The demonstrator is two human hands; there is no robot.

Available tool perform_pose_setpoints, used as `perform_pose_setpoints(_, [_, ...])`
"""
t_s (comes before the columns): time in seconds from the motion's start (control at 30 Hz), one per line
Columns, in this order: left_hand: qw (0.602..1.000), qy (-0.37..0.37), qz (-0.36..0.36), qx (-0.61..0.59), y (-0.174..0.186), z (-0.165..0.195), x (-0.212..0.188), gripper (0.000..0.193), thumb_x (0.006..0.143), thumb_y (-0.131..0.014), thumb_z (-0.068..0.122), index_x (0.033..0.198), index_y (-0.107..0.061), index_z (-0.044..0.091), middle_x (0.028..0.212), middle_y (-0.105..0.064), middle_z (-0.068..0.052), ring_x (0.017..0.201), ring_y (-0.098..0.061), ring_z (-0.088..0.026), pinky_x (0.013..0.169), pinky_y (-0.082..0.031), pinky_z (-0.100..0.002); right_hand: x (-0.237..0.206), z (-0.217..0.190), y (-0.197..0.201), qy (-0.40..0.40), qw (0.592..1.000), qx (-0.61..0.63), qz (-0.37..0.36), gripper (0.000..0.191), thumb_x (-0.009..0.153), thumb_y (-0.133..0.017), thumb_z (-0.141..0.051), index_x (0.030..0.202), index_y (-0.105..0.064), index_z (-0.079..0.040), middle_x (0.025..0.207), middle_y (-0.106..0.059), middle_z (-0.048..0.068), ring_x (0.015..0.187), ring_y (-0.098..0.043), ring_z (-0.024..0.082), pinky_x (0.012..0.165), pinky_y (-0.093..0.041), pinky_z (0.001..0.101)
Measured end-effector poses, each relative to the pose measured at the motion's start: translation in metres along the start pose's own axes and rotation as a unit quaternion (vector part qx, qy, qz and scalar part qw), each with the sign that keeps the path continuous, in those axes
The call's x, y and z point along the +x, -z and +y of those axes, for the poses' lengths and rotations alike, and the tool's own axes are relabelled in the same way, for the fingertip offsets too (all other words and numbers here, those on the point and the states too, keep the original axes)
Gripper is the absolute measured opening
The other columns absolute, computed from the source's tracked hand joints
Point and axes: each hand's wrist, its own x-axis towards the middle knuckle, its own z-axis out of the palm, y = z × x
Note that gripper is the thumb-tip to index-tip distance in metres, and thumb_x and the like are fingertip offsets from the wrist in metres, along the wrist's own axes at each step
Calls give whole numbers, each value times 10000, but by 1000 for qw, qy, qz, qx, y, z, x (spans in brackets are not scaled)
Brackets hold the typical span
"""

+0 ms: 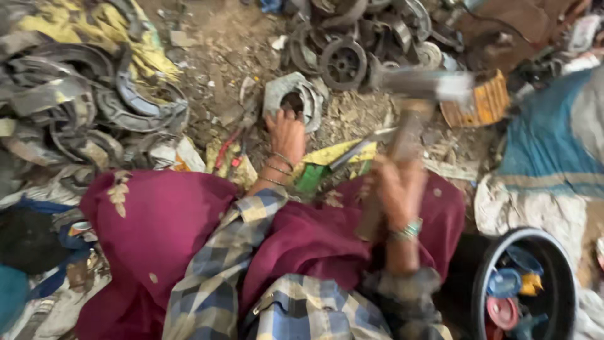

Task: The person sits on the ground and uses a hammer and a curved metal bar to repeatedly strike and break a small metal component placed on a concrete block. The person adjusts the component and continues striking it until it is broken into smaller pieces.

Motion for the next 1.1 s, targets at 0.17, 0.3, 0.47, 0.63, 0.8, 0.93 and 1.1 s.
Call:
perform_pose_setpoints(0.17, [998,-21,53,1,-14,-11,-3,296,917,-582,175,1132,-761,79,1213,-676,-215,1077,-576,-340,976,-428,-468,0,-107,39,504,853,133,-37,432,1067,-624,-176,1469,-467,-160,1181,-692,150,739,-728,165,562,-611,268])
perform_pose_setpoints(0.3, [999,-23,15,-18,-15,-7,2,263,983,-566,167,1107,-770,59,1102,-701,-158,1123,-574,-337,1007,-422,-505,-12,-99,6,507,854,75,88,393,1000,-631,-206,1341,-481,-81,1035,-677,148,660,-698,205,498,-588,292])
perform_pose_setpoints(0.47, [999,-7,39,17,1,-8,4,202,878,-614,144,965,-790,97,1077,-715,-104,1151,-571,-301,1078,-311,-644,8,27,-73,-5,922,-374,-102,398,916,-641,-244,1181,-499,18,852,-659,145,560,-661,255,418,-559,321])
perform_pose_setpoints(0.63, [998,-6,63,-13,6,-14,4,162,780,-658,173,843,-796,116,1138,-704,-121,1202,-546,-332,1083,-228,-698,14,45,-26,40,989,-139,-24,241,933,-610,-107,1128,-545,19,742,-667,157,541,-622,194,424,-514,333])
perform_pose_setpoints(0.8, [997,-33,67,4,-3,-3,-3,276,879,-680,195,1116,-783,97,1084,-686,-130,1238,-527,-344,1110,-240,-689,-7,-62,23,293,946,39,133,604,896,-663,-32,1403,-346,-118,974,-706,110,602,-693,115,494,-608,261])
perform_pose_setpoints(0.93, [999,-36,30,-27,-1,-3,-6,347,842,-707,239,1135,-765,63,1095,-692,-149,1203,-533,-357,1095,-251,-679,-11,-120,22,538,831,130,59,362,999,-690,-54,1317,-528,4,997,-692,160,577,-681,202,477,-545,309])
perform_pose_setpoints(1.1, [999,-45,19,-4,5,-3,-1,322,770,-707,255,1029,-771,75,1097,-701,-161,1230,-538,-379,1063,-262,-657,-8,-37,-46,228,930,-281,59,388,936,-700,-170,1235,-532,11,820,-682,140,571,-674,219,484,-547,352])
